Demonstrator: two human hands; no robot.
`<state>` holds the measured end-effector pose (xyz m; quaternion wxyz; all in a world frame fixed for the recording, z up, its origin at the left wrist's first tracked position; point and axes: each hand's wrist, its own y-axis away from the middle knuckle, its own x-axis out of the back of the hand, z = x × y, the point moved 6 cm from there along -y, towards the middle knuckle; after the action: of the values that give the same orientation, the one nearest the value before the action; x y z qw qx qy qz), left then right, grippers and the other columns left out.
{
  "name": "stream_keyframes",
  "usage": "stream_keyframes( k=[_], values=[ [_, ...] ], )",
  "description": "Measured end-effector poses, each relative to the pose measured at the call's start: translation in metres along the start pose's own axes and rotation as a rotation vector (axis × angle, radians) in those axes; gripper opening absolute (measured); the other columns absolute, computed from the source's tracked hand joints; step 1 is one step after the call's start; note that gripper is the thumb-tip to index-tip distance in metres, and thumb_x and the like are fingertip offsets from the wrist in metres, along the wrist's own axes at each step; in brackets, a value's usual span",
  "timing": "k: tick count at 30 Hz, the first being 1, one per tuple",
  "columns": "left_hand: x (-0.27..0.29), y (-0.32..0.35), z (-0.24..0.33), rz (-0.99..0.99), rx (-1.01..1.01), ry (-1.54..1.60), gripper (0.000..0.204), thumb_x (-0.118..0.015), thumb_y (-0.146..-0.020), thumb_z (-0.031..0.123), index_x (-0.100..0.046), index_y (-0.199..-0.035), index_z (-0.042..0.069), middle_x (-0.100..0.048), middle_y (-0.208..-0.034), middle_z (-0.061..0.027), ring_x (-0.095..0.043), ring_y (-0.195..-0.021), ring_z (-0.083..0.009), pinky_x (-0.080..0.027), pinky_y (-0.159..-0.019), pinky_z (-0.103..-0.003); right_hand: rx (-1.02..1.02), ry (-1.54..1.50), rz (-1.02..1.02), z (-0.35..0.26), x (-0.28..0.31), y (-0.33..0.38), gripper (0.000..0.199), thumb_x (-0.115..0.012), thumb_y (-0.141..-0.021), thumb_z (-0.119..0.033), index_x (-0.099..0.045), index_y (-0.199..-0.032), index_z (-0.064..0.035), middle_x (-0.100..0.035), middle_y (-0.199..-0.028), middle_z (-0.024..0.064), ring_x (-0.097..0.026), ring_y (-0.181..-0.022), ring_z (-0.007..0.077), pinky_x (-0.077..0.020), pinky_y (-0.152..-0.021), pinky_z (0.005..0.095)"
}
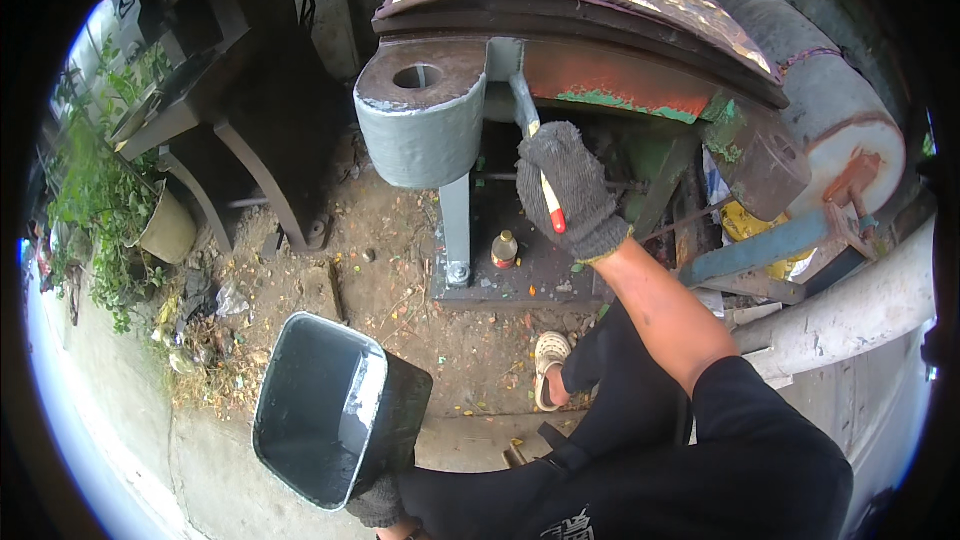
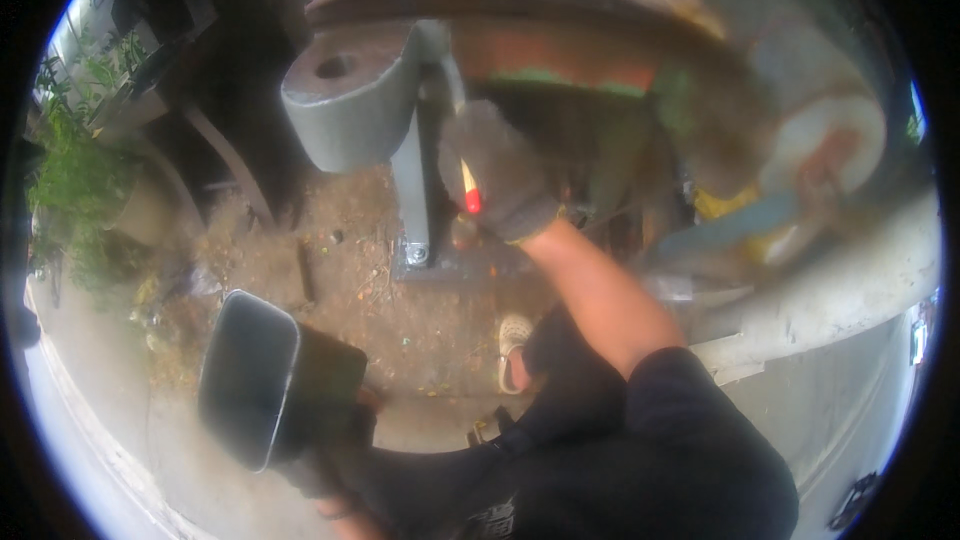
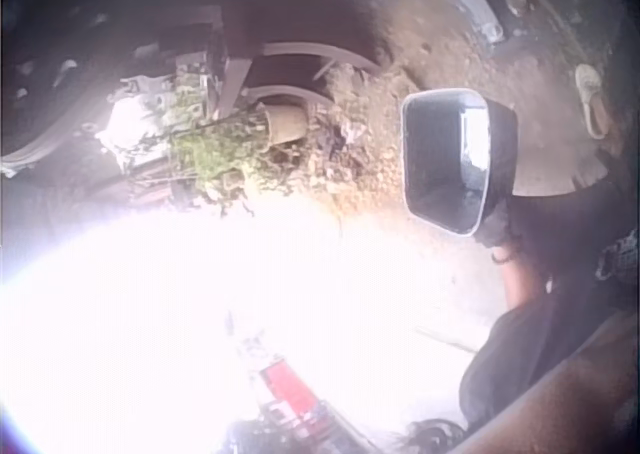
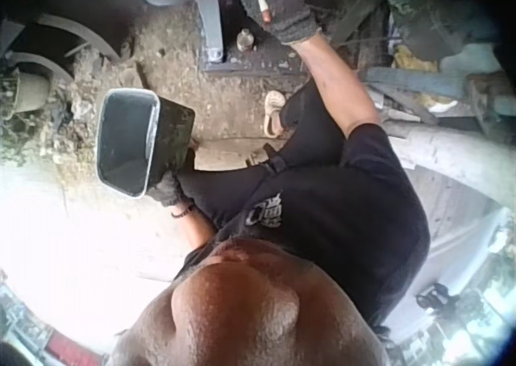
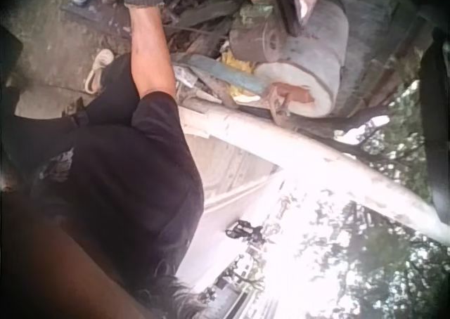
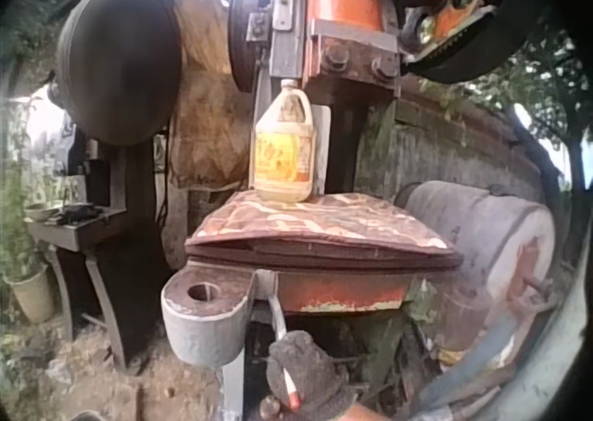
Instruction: The person paints a metal structure with gray paint using a brush. They repeatedly dip the brush into a paint container and apply paint to various parts of the structure, including the top, sides, and base.
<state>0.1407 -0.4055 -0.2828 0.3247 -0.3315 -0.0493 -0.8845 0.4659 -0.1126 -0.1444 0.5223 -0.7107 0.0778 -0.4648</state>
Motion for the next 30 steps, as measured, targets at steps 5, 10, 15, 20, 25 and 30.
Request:
stream_keyframes(
  k=[5,10,15,20,25,30],
  values=[
    [0.005,0.001,-0.01,-0.096,0.126,-0.278,0.061,-0.077,-0.087,0.038,-0.069,-0.139,0.006,-0.068,-0.143,-0.0186,-0.059,-0.137,-0.0413,-0.045,-0.115,-0.053,-0.256,-0.395,0.012,0.003,-0.018,-0.014,0.02,-0.074,-0.085,-0.002,-0.068,-0.105,-0.0051,-0.065,-0.099,0.0172,-0.066,-0.099,0.0384,-0.0574,-0.084,0.0474],
    [-0.017,0.033,-0.139,-0.046,-0.069,-0.368,0.061,-0.076,-0.088,0.038,-0.069,-0.14,0.007,-0.068,-0.144,-0.0178,-0.06,-0.137,-0.0398,-0.045,-0.114,-0.052,0.027,-0.072,-0.005,-0.011,-0.008,-0.009,0.025,-0.075,-0.085,-0.001,-0.068,-0.109,-0.0047,-0.065,-0.104,0.0199,-0.066,-0.099,0.0417,-0.0577,-0.083,0.0475],
    [0.002,0.011,0.007,0.187,-0.521,-0.376,0.03,-0.069,-0.096,0.017,-0.063,-0.119,-0.001,-0.068,-0.106,-0.0173,-0.066,-0.098,-0.0348,-0.056,-0.087,-0.045,0.103,-0.222,0.143,-0.014,0.005,-0.019,0.03,-0.076,-0.084,0.001,-0.068,-0.113,-0.0054,-0.066,-0.106,0.0186,-0.066,-0.1,0.0421,-0.0566,-0.087,0.049],
    [0.001,0.009,0.026,0.138,-0.455,-0.232,0.03,-0.068,-0.097,0.018,-0.062,-0.119,-0.001,-0.067,-0.106,-0.017,-0.065,-0.098,-0.0344,-0.056,-0.086,-0.045,0.115,-0.062,0.231,0.016,0.028,-0.015,0.027,-0.073,-0.086,0.003,-0.069,-0.112,-0.0043,-0.068,-0.107,0.018,-0.065,-0.102,0.0407,-0.0549,-0.091,0.0482],
    [-0.005,0.01,0.017,0.172,-0.506,-0.299,0.031,-0.069,-0.096,0.018,-0.063,-0.12,0.0,-0.067,-0.107,-0.0166,-0.065,-0.098,-0.0344,-0.056,-0.086,-0.045,-0.038,0.161,0.335,0.053,0.098,0.029,0.021,-0.07,-0.091,0.007,-0.069,-0.11,-0.0024,-0.07,-0.108,0.0177,-0.068,-0.1,0.0365,-0.0551,-0.09,0.0448],
    [-0.009,0.004,0.019,0.143,-0.448,-0.172,0.037,-0.072,-0.095,0.02,-0.062,-0.124,0.0,-0.066,-0.113,-0.0179,-0.064,-0.106,-0.0356,-0.054,-0.091,-0.046,-0.169,0.34,0.357,0.044,0.118,0.052,0.019,-0.069,-0.092,0.004,-0.069,-0.111,-0.0021,-0.068,-0.105,0.0171,-0.066,-0.103,0.0353,-0.0545,-0.093,0.0449]
  ],
)
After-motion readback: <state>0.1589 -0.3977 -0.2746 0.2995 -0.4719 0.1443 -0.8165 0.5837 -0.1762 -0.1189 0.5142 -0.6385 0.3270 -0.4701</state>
